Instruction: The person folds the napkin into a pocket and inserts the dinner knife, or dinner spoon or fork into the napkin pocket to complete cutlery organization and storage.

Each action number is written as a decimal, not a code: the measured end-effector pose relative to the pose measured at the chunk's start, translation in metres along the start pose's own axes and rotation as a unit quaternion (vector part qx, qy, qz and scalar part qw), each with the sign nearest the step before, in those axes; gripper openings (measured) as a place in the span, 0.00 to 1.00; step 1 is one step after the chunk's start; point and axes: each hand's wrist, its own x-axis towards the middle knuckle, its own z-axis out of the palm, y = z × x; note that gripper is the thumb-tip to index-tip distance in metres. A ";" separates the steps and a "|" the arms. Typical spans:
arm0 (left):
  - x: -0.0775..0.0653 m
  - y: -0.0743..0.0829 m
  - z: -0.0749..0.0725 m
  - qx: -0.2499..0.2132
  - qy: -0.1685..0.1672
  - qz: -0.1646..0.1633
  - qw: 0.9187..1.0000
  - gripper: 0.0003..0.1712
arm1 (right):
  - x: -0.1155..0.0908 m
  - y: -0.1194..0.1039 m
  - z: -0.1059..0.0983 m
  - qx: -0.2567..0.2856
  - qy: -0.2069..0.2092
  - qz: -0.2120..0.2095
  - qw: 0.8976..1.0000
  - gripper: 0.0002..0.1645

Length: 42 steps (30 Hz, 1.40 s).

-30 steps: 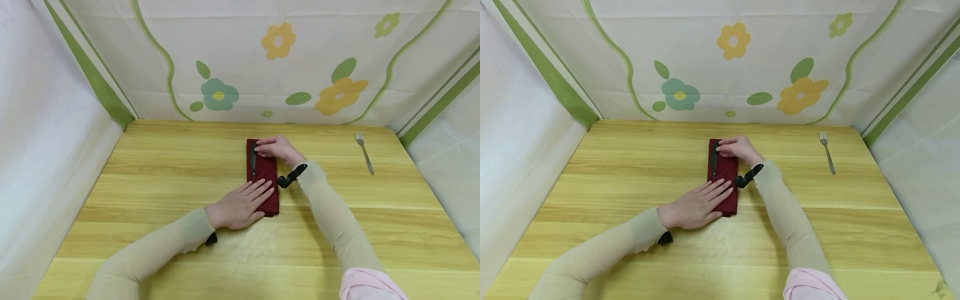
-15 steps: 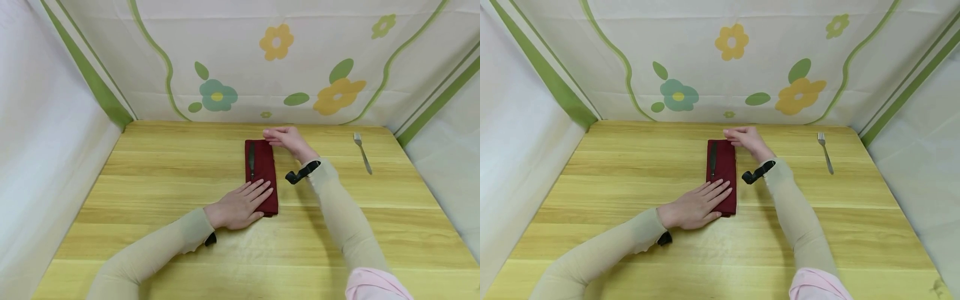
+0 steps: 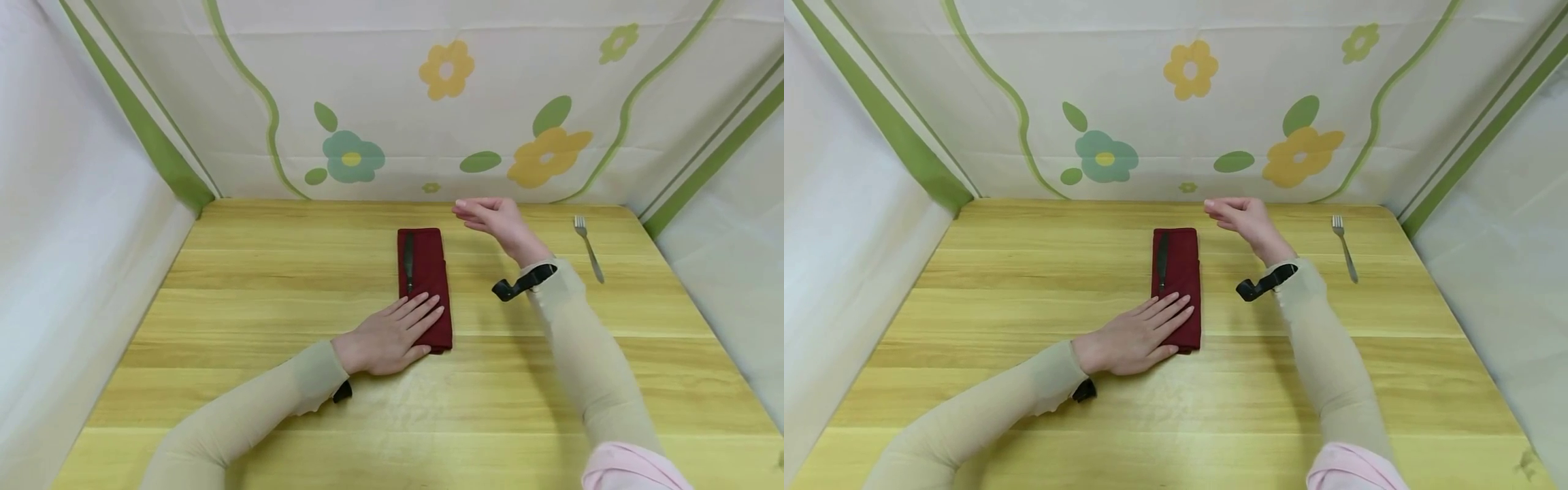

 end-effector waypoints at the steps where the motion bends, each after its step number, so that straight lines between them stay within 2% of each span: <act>1: 0.000 0.000 0.001 0.000 0.001 0.000 1.000 0.40 | -0.001 0.000 -0.003 -0.002 0.003 0.000 1.000 0.28; 7: 0.003 -0.003 0.007 -0.007 0.006 -0.004 1.000 0.39 | -0.011 0.002 -0.024 -0.011 0.020 -0.003 1.000 0.28; 14: 0.000 0.000 0.001 -0.038 0.007 -0.009 0.999 0.40 | -0.026 0.004 -0.051 -0.027 0.036 0.003 0.999 0.36; 19: 0.000 -0.001 0.003 -0.021 0.009 -0.005 1.000 0.38 | -0.039 0.005 -0.067 -0.033 0.039 0.013 0.999 0.35; 22: -0.001 -0.001 0.002 -0.015 0.009 -0.001 1.000 0.37 | -0.045 0.009 -0.077 -0.030 0.046 0.015 0.998 0.32; 29: -0.001 0.000 0.000 -0.018 0.002 -0.001 1.000 0.38 | -0.056 0.022 -0.106 -0.002 0.078 0.006 0.997 0.19; 36: -0.001 0.001 -0.002 -0.011 0.000 -0.002 1.000 0.38 | -0.073 0.026 -0.139 0.024 0.105 -0.002 0.994 0.11; 39: -0.001 0.001 -0.002 -0.008 0.002 -0.001 1.000 0.38 | -0.082 0.026 -0.151 0.037 0.120 -0.009 0.992 0.11; 42: -0.001 0.000 -0.002 -0.005 0.005 0.000 1.000 0.38 | -0.089 0.027 -0.162 0.050 0.142 -0.009 0.989 0.15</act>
